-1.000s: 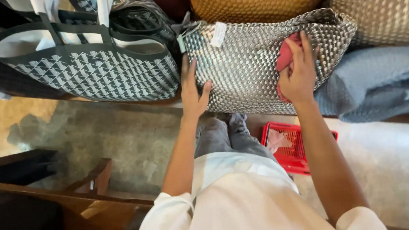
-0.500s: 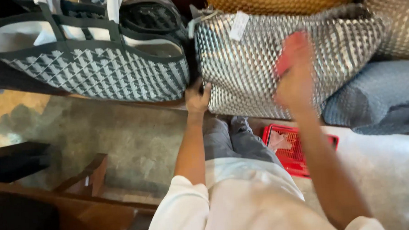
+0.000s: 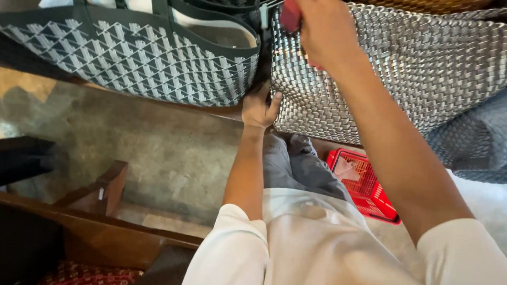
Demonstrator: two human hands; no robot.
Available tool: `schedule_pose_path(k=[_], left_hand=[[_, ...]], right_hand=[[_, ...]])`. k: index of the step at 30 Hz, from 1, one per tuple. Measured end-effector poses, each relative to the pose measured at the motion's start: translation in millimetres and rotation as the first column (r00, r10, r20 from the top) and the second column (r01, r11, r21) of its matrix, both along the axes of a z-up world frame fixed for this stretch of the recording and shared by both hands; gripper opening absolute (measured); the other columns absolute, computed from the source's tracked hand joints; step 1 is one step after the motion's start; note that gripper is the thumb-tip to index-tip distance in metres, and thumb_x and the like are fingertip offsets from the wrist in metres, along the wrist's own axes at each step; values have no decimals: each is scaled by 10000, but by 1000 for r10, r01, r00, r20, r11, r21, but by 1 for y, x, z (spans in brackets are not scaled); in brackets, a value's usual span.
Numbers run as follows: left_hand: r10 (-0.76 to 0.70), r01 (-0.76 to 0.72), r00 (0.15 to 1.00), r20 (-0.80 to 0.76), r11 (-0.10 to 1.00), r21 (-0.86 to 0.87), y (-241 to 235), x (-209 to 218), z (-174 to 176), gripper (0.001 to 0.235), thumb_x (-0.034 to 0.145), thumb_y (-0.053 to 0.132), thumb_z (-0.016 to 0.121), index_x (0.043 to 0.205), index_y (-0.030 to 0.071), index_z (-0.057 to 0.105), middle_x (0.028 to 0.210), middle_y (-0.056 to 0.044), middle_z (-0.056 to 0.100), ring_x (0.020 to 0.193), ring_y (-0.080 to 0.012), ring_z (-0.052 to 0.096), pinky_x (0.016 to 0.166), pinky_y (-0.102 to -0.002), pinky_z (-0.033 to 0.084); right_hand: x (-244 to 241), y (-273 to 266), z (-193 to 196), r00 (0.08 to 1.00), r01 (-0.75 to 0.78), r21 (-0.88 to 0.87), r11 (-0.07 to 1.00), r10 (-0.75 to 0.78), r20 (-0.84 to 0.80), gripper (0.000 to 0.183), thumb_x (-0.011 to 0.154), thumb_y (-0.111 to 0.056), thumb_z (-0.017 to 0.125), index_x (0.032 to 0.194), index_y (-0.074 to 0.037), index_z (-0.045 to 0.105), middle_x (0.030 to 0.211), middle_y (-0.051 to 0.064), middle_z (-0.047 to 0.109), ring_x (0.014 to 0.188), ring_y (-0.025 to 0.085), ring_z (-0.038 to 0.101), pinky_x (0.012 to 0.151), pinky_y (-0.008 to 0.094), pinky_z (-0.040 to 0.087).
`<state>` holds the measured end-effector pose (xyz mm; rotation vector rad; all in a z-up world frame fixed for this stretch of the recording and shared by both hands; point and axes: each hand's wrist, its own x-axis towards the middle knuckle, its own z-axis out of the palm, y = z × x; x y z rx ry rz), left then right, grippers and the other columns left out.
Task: Cleaning a silver woven handbag using a red cloth by wiping the exterior surfaces.
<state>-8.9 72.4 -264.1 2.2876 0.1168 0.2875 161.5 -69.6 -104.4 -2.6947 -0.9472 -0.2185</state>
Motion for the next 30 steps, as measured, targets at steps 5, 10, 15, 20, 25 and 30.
schedule_pose_path(k=[5,10,15,20,25,30], left_hand=[[10,-6,998,-63,997,73,2,-1,-37,531,954,592,380,1010,163,688,817,-173,721,840,-402,727,742,-503,576],[22,-14,995,-102,997,81,1,-2,-14,472,954,528,399,940,154,686,785,-168,713,835,-396,723,734,-504,578],[43,-39,994,-103,999,34,-1,-2,8,508,987,562,374,1002,169,696,810,-186,726,878,-409,725,781,-527,574],[114,-118,981,-156,993,-16,-2,8,-10,553,989,555,359,822,141,686,740,-177,709,833,-416,715,740,-549,552],[206,-205,961,-184,979,25,-6,10,-16,634,1026,458,346,645,92,695,621,-157,690,722,-373,737,663,-496,557],[101,-79,940,-326,993,82,-2,8,-3,743,1003,561,301,749,20,743,747,-233,723,897,-427,718,808,-585,523]], right_hand=[[-82,33,0,997,-67,-22,997,67,-32,483,964,-85,662,1435,-35,564,1530,230,345,1063,389,580,819,418,607],[-195,2,-10,954,-152,80,985,125,271,384,1040,29,477,1405,16,597,1457,360,476,1332,517,528,1120,574,449],[-214,-57,-39,952,-209,5,978,203,228,431,996,-48,536,1413,-97,630,1506,249,539,1370,411,562,1077,480,489],[-162,-16,-19,881,-162,-4,987,146,450,249,1038,-87,578,1240,-77,723,1360,205,654,1311,358,623,1091,442,488],[-157,9,-55,888,-137,-14,991,129,441,278,1050,-113,507,1235,-19,692,1305,288,611,1276,439,606,1143,496,432],[-196,-21,-68,904,-177,-70,982,190,383,444,1054,-163,405,1464,-99,564,1455,245,567,1362,376,568,1187,431,400]])
